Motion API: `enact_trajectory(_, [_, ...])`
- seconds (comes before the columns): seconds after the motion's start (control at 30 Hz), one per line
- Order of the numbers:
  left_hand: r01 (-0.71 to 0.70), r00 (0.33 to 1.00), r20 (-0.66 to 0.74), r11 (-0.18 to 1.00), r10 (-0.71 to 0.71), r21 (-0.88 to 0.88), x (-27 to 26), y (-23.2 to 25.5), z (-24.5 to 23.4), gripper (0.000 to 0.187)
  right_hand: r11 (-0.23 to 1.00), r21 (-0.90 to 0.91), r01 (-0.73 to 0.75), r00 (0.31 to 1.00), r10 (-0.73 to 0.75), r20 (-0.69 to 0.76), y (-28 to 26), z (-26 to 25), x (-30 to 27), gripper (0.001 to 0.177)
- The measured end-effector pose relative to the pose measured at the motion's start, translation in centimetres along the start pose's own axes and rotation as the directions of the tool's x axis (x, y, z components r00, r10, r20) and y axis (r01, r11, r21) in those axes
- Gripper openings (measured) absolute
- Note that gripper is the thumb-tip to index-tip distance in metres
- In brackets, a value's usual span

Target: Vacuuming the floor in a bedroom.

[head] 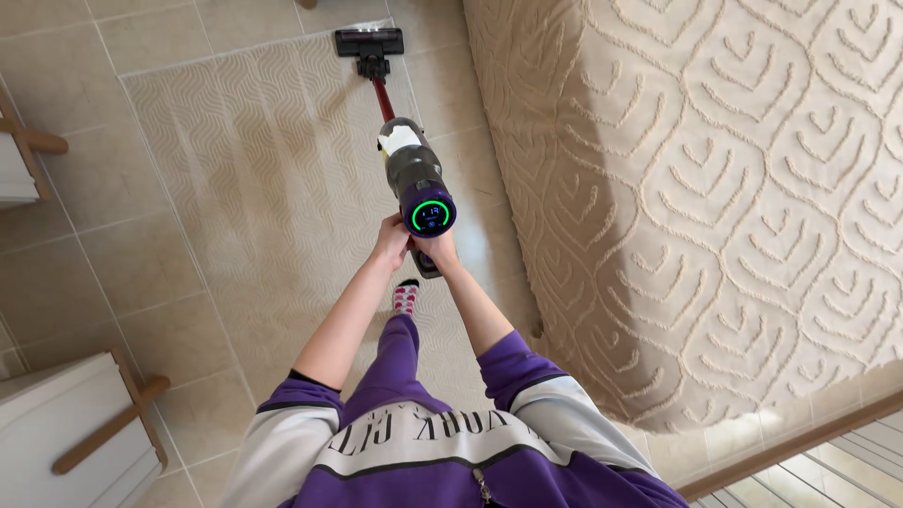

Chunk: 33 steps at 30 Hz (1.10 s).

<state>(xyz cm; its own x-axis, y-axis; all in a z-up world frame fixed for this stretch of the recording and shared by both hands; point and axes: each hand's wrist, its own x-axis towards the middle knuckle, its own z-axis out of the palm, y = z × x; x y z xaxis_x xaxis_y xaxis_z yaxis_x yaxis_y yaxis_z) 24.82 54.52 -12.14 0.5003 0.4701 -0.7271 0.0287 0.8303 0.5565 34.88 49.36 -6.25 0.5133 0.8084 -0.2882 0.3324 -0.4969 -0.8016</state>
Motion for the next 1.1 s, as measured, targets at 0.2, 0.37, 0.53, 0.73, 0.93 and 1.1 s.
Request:
enact_trajectory(0.2, [-0.011,1.000,-0.011,0.997,0.010,-0.081,2.5,2.3,0.9,0.019,0.986,0.144,0.087,0.992,-0.073,-0.104,-0.6,-0.3,3.6,0.044])
enact_trajectory(0.37, [0.008,0.999,-0.034,0.995,-0.012,-0.103,0.0,-2.9,1.1,0.022,0.982,0.166,0.088,0.994,-0.076,-0.081,3.4,-0.2,-0.7,0.047])
enact_trajectory(0.53, [-0.011,1.000,0.017,0.989,0.014,-0.145,-7.2,-9.6,3.1,0.024,0.972,0.182,0.146,0.987,-0.132,-0.087,6.3,-2.5,-9.7,0.043])
enact_trajectory(0.73, [0.011,0.999,-0.030,0.988,-0.016,-0.153,-18.5,-21.8,6.1,0.023,0.981,0.012,0.193,0.974,-0.190,-0.127,10.4,-6.8,-25.9,0.053])
enact_trajectory(0.93, [-0.016,0.999,0.032,0.994,0.019,-0.107,-31.4,-37.3,8.0,0.019,0.994,0.089,0.071,0.997,-0.069,-0.022,14.0,-11.4,-45.5,0.040])
enact_trajectory(1.1, [0.020,1.000,0.025,0.992,-0.017,-0.121,-41.8,-45.4,10.0,0.018,0.999,0.004,0.039,0.996,-0.039,0.076,20.1,-12.7,-57.2,0.034])
